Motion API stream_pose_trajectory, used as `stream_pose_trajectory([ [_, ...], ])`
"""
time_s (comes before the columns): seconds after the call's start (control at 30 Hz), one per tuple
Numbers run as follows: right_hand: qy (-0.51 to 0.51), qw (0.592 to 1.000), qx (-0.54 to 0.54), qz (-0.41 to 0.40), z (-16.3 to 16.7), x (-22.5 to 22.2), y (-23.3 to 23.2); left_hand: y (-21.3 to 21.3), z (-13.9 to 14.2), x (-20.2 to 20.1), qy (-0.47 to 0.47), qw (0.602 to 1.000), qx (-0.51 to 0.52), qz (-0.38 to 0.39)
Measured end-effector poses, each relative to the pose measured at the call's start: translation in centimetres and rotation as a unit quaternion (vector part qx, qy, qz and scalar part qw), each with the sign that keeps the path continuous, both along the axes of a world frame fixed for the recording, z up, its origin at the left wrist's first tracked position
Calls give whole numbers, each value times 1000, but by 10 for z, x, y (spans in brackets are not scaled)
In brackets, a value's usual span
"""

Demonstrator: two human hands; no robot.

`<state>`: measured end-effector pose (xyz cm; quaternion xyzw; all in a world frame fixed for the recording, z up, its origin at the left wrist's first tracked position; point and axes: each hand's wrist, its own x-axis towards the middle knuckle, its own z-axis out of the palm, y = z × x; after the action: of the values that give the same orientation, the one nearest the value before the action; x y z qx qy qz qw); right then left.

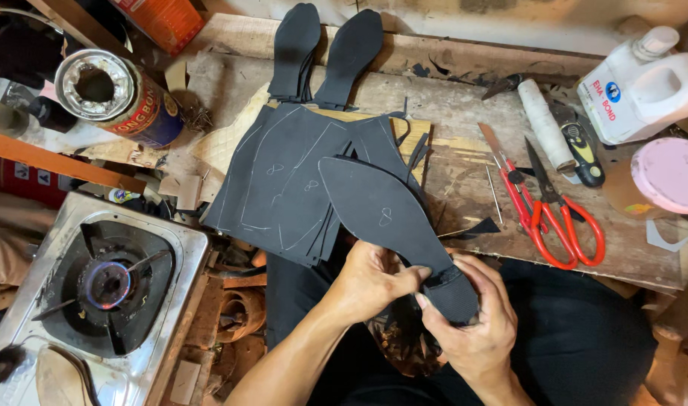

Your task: The person cuts black shoe insoles from a layered sheet using red-handled scissors. They follow white pencil outlines, rotate the material to cut curves, and place finished pieces on the workbench.

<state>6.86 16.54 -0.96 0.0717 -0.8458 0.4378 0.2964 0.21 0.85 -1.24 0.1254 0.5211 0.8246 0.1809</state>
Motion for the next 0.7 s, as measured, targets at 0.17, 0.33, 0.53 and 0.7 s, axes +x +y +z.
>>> stream_pose_trajectory([
  [0.17,-9,1000,-5,6,-2,1,4,4,4,0,9,1000,-16,12],
  [0.33,-4,1000,-9,8,-13,4,8,7,2,-1,-14,998,-60,27],
  [0.53,-7,999,-25,-28,-30,7,17,8,-4,-6,-2,999,-20,37],
  [0.7,-3,999,-31,-19,-37,4,20,11,0,-9,-14,999,-33,29],
])
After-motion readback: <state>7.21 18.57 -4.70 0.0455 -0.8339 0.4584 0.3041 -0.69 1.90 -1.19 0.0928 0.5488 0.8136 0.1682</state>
